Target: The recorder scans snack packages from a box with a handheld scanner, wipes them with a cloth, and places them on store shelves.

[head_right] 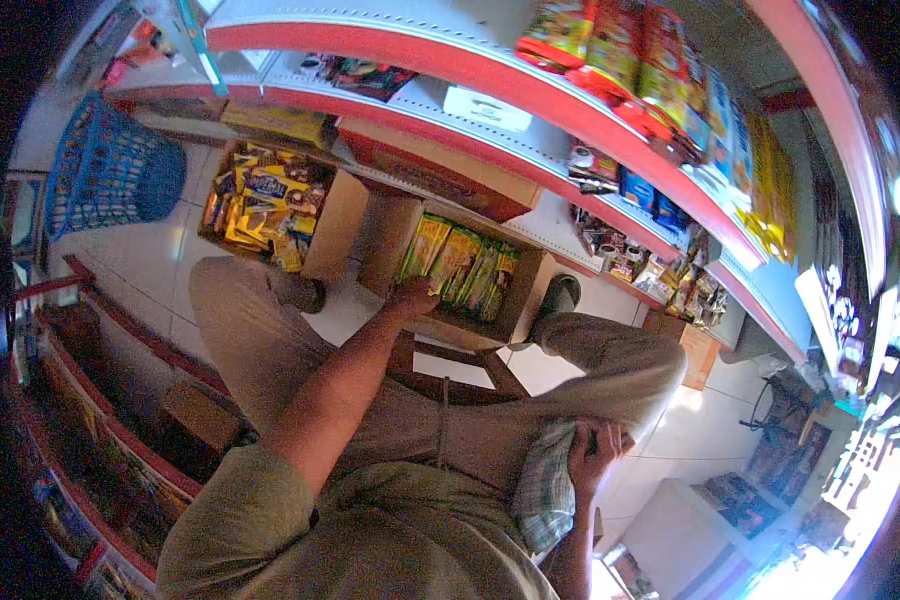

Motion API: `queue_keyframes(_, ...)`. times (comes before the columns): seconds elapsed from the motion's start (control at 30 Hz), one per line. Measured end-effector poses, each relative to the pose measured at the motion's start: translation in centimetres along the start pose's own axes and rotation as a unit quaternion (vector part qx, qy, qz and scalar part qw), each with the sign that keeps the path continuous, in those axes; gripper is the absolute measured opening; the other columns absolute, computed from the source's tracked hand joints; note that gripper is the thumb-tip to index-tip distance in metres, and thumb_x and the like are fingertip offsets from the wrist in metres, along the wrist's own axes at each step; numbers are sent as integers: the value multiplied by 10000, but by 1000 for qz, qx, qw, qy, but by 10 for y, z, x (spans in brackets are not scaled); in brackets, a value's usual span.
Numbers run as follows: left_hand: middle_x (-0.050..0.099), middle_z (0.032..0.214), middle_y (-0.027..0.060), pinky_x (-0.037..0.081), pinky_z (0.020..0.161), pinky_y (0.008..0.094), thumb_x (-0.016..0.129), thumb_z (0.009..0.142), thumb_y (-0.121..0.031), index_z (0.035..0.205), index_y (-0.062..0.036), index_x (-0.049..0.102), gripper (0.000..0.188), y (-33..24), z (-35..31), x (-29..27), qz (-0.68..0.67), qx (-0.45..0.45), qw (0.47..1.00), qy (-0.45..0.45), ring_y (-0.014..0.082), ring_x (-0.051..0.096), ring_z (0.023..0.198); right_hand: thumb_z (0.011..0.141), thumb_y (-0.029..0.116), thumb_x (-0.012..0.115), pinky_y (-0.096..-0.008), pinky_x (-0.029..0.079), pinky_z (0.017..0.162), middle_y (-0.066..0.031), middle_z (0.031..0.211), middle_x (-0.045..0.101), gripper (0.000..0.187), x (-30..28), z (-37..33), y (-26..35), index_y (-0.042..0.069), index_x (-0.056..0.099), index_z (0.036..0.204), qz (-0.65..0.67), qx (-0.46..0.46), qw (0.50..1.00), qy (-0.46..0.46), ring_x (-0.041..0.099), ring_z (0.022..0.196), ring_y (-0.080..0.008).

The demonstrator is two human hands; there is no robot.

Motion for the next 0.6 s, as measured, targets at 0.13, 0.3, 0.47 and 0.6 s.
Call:
queue_keyframes(0.13, 659, 1014, 260, 488, 902, 496, 588, 792, -243, 1044, 36, 642, 380, 28, 42, 45, 13, -9, 1000, 2, 419, 634, 978, 858, 170, 623, -419, 364, 855, -138, 830, 598, 129, -3, -16, -3, 41, 618, 856, -51, 18, 998, 16, 547, 827, -318)
queue_keyframes(0.3, 669, 1011, 245, 500, 898, 488, 615, 752, -235, 1013, 14, 683, 367, 50, 69, 75, 26, -60, 996, 62, 399, 654, 965, 884, 232, 606, -428, 356, 849, -141, 820, 590, 193, 4, -33, 3, 42, 606, 853, -95, 32, 995, 21, 545, 821, -321)
queue_keyframes(0.47, 699, 1004, 168, 430, 1003, 467, 635, 729, -290, 987, -38, 720, 371, 37, 24, 49, 144, -109, 980, 88, 327, 663, 984, 882, 237, 584, -428, 345, 850, -135, 835, 597, 204, 12, -22, -1, 36, 613, 861, -73, 106, 990, 61, 552, 823, -326)
queue_keyframes(0.6, 660, 1111, 151, 404, 1021, 482, 613, 785, -287, 982, -82, 729, 307, -1, 6, 26, 165, -91, 980, -55, 333, 642, 1002, 870, 214, 593, -426, 358, 826, -138, 839, 604, 175, 14, -5, -8, 42, 619, 859, -75, 71, 993, 50, 559, 825, -325)
Point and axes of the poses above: each hand's wrist, its own z-axis towards the middle knuckle, its own x-axis out of the palm, y = z × x, the point moved 6 cm from there along z, towards the middle knuckle
